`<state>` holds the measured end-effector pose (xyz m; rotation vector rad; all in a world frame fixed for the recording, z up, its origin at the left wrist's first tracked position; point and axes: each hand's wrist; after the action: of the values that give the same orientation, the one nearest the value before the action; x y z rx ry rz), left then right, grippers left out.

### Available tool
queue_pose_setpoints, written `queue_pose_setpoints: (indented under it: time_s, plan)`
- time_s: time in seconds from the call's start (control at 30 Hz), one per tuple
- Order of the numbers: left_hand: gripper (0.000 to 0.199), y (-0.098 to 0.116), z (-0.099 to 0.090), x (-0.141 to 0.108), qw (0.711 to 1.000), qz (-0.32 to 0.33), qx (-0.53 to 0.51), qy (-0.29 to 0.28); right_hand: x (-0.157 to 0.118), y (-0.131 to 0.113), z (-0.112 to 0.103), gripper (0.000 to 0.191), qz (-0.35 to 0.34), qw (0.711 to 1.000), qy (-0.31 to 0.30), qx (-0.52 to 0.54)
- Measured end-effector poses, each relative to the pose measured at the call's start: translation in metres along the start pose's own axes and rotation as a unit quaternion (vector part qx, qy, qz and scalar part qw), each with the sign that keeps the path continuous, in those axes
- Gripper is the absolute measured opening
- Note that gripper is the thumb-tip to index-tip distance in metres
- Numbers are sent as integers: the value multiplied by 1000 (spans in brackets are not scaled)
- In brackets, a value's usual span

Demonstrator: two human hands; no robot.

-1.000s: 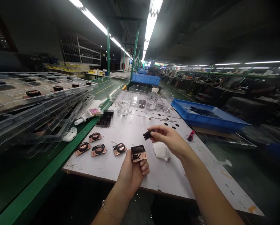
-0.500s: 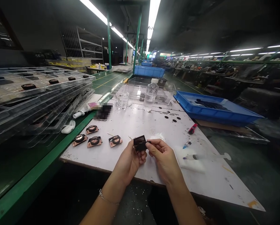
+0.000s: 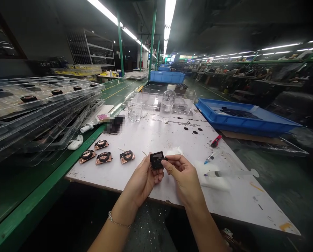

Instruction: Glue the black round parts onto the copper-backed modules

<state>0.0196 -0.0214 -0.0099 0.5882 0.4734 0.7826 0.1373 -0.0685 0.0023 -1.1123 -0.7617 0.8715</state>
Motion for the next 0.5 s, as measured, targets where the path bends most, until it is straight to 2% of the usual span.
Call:
queue_pose_setpoints:
  time_s: [0.3,0.5]
  plan:
    - [37,-1,0,1,1000,11,22,-7,-1,3,3,30,-33,999,10,-6]
    - [29,-7,4,-8,986,136,62,75,-5,4,4,30,-53,998,39,2]
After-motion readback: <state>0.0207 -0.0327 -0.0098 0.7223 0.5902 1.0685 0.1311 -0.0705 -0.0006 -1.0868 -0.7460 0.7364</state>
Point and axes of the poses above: each hand's wrist, its own x-axis towards the middle knuckle, its own z-axis out of the palm, y = z × x, and after that the axes turned 6 degrees about x, right-handed
